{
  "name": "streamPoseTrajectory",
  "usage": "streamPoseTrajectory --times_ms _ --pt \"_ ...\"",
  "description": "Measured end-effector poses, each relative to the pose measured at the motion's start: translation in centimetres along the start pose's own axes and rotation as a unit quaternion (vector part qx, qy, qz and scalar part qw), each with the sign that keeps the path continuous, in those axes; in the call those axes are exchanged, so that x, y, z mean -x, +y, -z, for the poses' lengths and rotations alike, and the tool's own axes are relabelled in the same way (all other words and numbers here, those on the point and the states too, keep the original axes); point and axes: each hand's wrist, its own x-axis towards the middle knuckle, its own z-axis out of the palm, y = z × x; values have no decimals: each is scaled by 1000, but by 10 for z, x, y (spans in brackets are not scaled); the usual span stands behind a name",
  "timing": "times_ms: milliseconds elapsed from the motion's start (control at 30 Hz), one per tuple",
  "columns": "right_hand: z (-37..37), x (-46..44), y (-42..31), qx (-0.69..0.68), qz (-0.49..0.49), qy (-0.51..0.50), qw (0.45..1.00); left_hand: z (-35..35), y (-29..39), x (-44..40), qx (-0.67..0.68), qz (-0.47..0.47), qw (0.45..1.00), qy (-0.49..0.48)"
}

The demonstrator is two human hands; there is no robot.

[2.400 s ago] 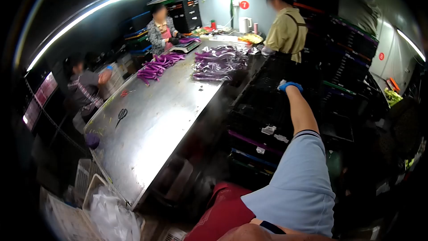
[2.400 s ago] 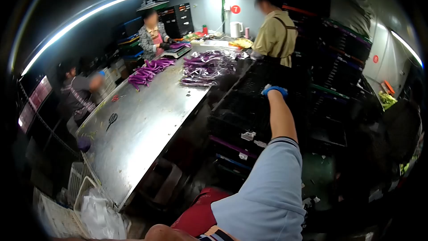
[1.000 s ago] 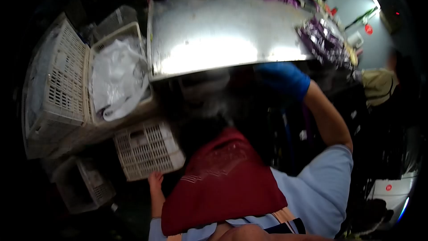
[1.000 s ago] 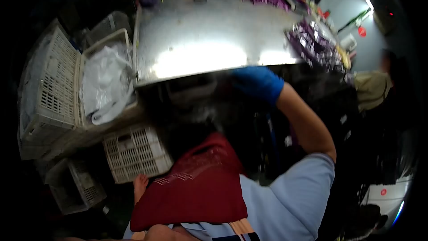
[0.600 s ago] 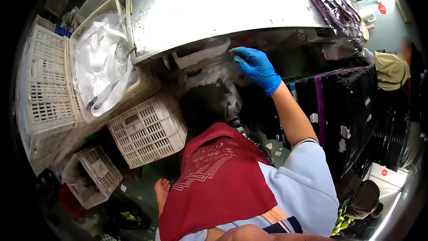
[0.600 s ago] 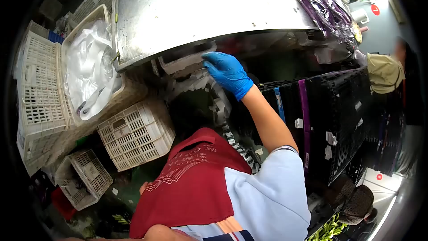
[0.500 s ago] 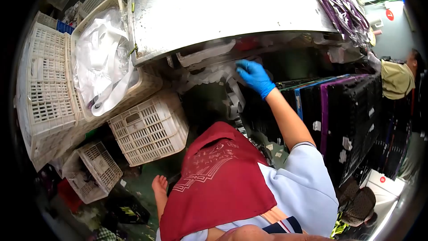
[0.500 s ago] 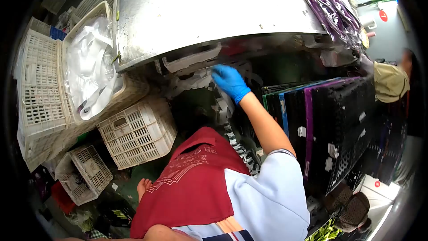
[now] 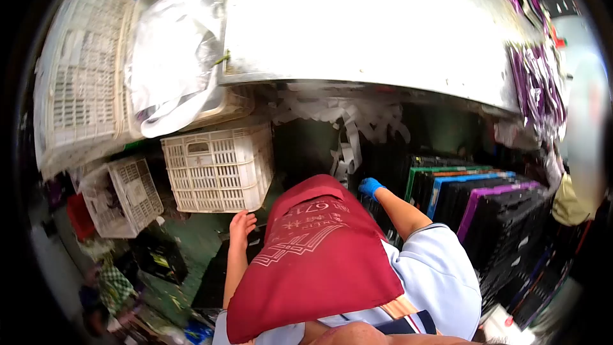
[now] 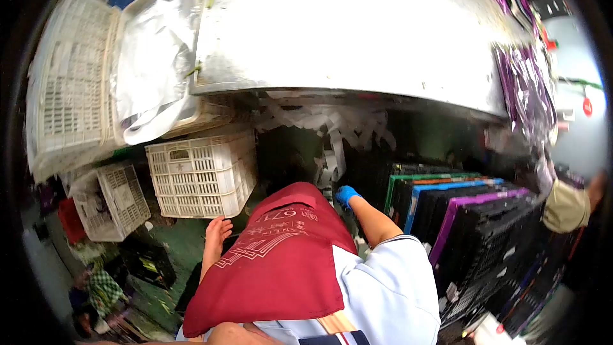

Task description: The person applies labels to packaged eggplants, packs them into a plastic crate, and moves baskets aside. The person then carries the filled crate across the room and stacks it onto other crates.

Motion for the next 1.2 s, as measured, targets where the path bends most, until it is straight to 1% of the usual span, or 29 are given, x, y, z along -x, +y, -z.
streamPoseTrajectory --times_ms 33,67,100,133,167,200,233,300,333,367,433,500,533,567,633,667,700,733,767,800,867,900,933,967,1033,1100,1133,1200 --pt "8 -40 7 -64 23 12 998 0 -3 1 3 2 1000 13" --pt "23 9 -45 -131 81 81 985 4 -10 3 10 6 999 31" --pt "34 9 -69 -174 91 79 977 10 -18 5 18 21 998 57" --pt "42 32 -100 -287 131 66 947 17 -27 5 23 35 996 80" --pt "47 48 -126 -309 150 64 937 24 -36 4 23 53 993 102" --pt "47 60 -146 -336 165 64 925 30 -49 -1 -6 62 989 132" --pt "41 65 -150 -367 176 66 911 36 -60 -7 -23 75 990 119" --pt "22 57 -132 -336 175 53 924 46 -64 -21 -72 99 989 86" --pt "8 38 -106 -278 161 63 945 42 -63 -29 -94 82 990 72" --pt "-13 35 -84 -285 178 87 938 46 -65 -47 -114 64 991 24" --pt "-51 -10 -10 -147 107 131 975 18 -29 -57 -213 35 976 -32" --pt "-73 23 17 -108 78 154 979 -10 4 -70 -258 -5 962 -92" --pt "-80 43 22 -163 76 185 966 -24 18 -77 -271 -29 956 -112" --pt "-93 38 39 -225 55 175 957 -40 31 -86 -284 -54 948 -133" --pt "-113 20 72 -345 19 154 926 -75 58 -98 -337 -68 925 -165" --pt "-97 68 54 -371 25 149 916 -90 65 -103 -358 -70 914 -177" --pt "-107 70 62 -430 29 150 890 -99 71 -115 -388 -82 897 -194" --pt "-115 69 69 -485 36 152 861 -98 72 -143 -486 -201 827 -201" --pt "-122 65 73 -533 44 153 831 -100 72 -165 -565 -316 735 -203" --pt "-130 59 79 -579 24 143 802 -129 93 -125 -652 -356 656 -137" --pt "-148 49 87 -611 -1 138 780 -127 97 -141 -725 -399 562 -3" --pt "-152 39 92 -623 -13 135 770 -129 99 -141 -737 -353 574 59" --pt "-159 21 99 -619 -23 121 775 -127 101 -144 -747 -305 579 120" --pt "-170 -1 108 -618 -35 107 778 -114 93 -160 -738 -309 584 135" --pt "-180 -43 114 -611 -61 96 784 -85 76 -193 -722 -320 592 161" --pt "-187 -79 113 -592 -92 97 795 -85 69 -187 -735 -343 570 132" --pt "-192 -113 119 -549 -85 77 828 -87 69 -182 -742 -356 557 116" --pt "-190 -166 116 -488 -64 130 861 -86 66 -184 -754 -354 534 145"
